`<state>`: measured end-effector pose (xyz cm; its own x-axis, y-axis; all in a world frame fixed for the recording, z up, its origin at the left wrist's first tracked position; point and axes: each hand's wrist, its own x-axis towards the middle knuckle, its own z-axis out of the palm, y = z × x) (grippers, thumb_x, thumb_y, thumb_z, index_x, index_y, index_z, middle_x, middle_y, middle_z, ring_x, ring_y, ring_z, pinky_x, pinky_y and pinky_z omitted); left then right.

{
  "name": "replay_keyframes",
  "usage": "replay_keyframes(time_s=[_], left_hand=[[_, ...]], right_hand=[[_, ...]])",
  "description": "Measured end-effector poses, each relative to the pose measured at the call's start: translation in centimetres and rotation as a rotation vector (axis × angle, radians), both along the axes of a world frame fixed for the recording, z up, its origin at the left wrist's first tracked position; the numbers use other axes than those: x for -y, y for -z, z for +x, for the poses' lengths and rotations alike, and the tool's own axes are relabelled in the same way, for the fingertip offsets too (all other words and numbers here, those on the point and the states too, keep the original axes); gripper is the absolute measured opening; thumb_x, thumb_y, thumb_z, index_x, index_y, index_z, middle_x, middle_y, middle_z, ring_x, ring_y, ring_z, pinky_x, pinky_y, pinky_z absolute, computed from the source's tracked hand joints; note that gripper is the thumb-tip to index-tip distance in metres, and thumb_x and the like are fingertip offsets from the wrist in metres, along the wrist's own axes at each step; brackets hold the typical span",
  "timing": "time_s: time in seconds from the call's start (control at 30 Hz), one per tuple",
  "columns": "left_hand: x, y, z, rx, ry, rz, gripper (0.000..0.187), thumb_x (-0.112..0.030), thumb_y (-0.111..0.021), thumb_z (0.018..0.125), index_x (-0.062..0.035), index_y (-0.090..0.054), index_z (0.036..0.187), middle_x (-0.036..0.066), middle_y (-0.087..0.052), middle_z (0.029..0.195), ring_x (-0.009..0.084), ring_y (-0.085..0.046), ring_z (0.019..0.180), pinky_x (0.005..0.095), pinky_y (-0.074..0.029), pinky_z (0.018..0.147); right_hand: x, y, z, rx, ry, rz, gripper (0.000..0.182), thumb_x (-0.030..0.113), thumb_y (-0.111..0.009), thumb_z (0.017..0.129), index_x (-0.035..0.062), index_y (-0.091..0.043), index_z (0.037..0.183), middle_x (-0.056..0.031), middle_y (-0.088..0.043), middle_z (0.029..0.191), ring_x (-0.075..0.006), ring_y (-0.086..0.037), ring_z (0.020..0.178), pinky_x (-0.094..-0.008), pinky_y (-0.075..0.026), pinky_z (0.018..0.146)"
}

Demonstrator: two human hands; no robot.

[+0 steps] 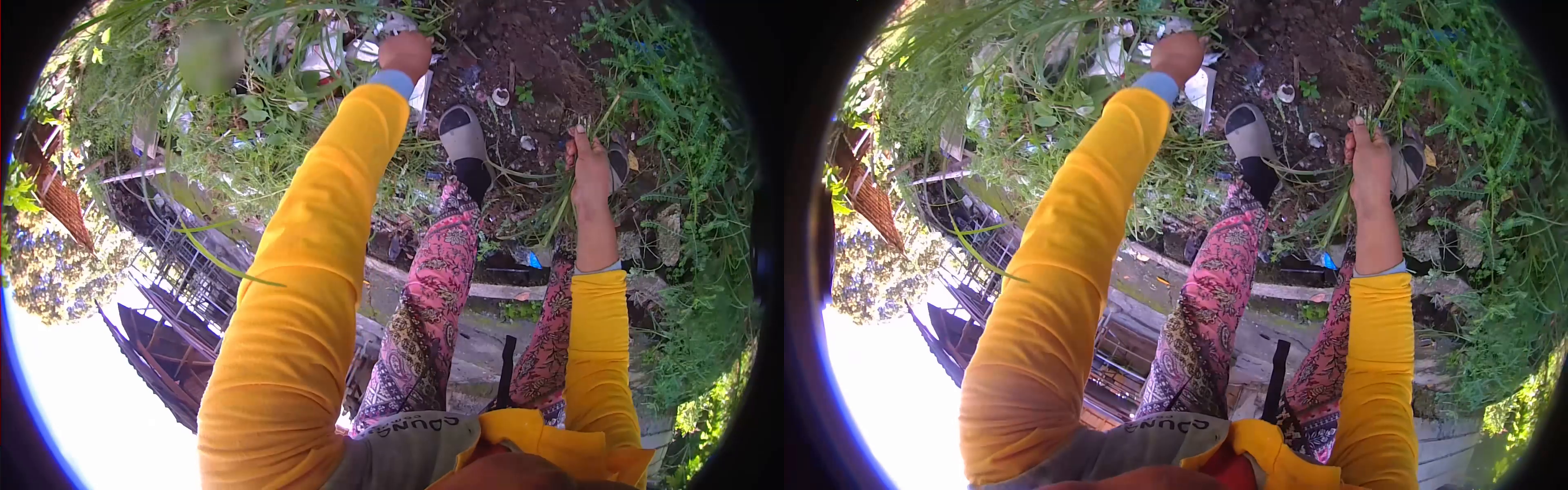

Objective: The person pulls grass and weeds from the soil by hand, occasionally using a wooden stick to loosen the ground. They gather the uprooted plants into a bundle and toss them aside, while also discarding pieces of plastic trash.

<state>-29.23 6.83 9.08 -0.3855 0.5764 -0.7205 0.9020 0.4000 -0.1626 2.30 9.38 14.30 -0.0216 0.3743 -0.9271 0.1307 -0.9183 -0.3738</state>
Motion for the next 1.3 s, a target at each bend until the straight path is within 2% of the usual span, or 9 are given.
replay_keyframes(time_s=[0.27,0.43,0.53,0.67,0.87,0.97,1.1,1.2,1.3], left_hand=[[0.0,-6.7,4.1,-0.059,-0.054,0.292,0.035,-0.035,-0.05,0.081,-0.0032,-0.047,0.096,0.016,-0.061,0.082,0.0284,-0.059,0.081,0.0373,-0.047,0.067],[1.4,-6.7,9.8,0.008,0.063,0.351,0.025,-0.014,-0.054,0.071,-0.0053,-0.05,0.094,0.012,-0.06,0.083,0.0267,-0.057,0.082,0.0372,-0.044,0.067],[3.6,-7.6,12.1,0.145,-0.045,0.421,0.029,-0.009,-0.054,0.067,-0.0047,-0.051,0.096,0.012,-0.059,0.089,0.0258,-0.053,0.092,0.0378,-0.04,0.076],[6.9,-11.1,17.0,0.296,-0.106,0.523,0.046,-0.006,-0.054,0.065,-0.0027,-0.047,0.11,0.017,-0.046,0.114,0.0276,-0.041,0.11,0.0395,-0.031,0.089],[9.7,-19.1,22.5,0.574,-0.701,0.553,0.048,-0.008,-0.055,0.072,0.0028,-0.04,0.116,0.021,-0.029,0.129,0.0357,-0.032,0.116,0.0421,-0.027,0.095],[11.9,-18.4,24.5,0.625,-0.818,0.562,0.05,-0.01,-0.056,0.074,0.004,-0.037,0.118,0.022,-0.028,0.13,0.0387,-0.03,0.118,0.0421,-0.028,0.095],[12.2,-16.7,24.7,0.581,-0.803,0.455,0.051,-0.011,-0.057,0.073,0.0042,-0.036,0.117,0.022,-0.03,0.128,0.0375,-0.034,0.114,0.043,-0.03,0.092],[11.9,-15.7,24.2,0.569,-0.79,0.339,0.048,-0.012,-0.057,0.073,0.0039,-0.038,0.114,0.021,-0.032,0.126,0.0358,-0.037,0.111,0.0443,-0.03,0.09],[11.8,-15.7,24.2,0.514,-0.731,0.222,0.042,-0.014,-0.057,0.073,0.0047,-0.041,0.107,0.022,-0.035,0.123,0.0356,-0.038,0.109,0.0437,-0.03,0.09]], right_hand=[[-0.9,1.4,-9.2,-0.28,0.34,-0.153,0.023,0.024,-0.047,0.088,0.0019,-0.048,0.092,-0.0108,-0.058,0.079,-0.0164,-0.057,0.066,-0.0287,-0.047,0.057],[-0.3,4.8,-15.6,-0.516,0.383,-0.451,0.032,0.024,-0.046,0.087,-0.0012,-0.047,0.106,-0.0169,-0.057,0.096,-0.0274,-0.058,0.08,-0.0405,-0.049,0.071],[1.8,9.1,-13.6,-0.775,0.236,-0.514,0.028,0.025,-0.048,0.087,0.0014,-0.052,0.102,-0.0119,-0.058,0.095,-0.0206,-0.055,0.089,-0.0328,-0.045,0.08],[0.3,9.8,-10.5,-0.166,0.021,-0.358,0.023,0.018,-0.056,0.082,-0.0017,-0.055,0.093,-0.0113,-0.058,0.082,-0.0191,-0.055,0.071,-0.0327,-0.046,0.07],[-5.4,7.8,-9.9,-0.072,-0.507,0.191,0.022,0.018,-0.057,0.08,-0.0044,-0.058,0.081,-0.0102,-0.057,0.071,-0.0171,-0.049,0.062,-0.0334,-0.04,0.057],[-8.4,4.0,-10.6,-0.021,-0.498,0.418,0.021,0.019,-0.058,0.081,-0.0012,-0.053,0.08,-0.0067,-0.058,0.073,-0.0146,-0.05,0.056,-0.0282,-0.04,0.055],[-8.1,1.0,-12.5,-0.155,0.046,0.445,0.017,0.016,-0.057,0.082,0.0007,-0.053,0.077,-0.0055,-0.058,0.071,-0.011,-0.048,0.051,-0.0229,-0.038,0.046],[-7.9,3.9,-12.6,-0.09,-0.006,0.513,0.018,0.018,-0.057,0.082,0.0004,-0.055,0.079,-0.0063,-0.059,0.071,-0.0106,-0.05,0.052,-0.0225,-0.041,0.048],[-5.3,-0.9,-18.6,-0.038,-0.058,0.424,0.019,0.018,-0.055,0.079,0.0018,-0.059,0.089,-0.0112,-0.058,0.075,-0.0185,-0.055,0.065,-0.0326,-0.042,0.053]])
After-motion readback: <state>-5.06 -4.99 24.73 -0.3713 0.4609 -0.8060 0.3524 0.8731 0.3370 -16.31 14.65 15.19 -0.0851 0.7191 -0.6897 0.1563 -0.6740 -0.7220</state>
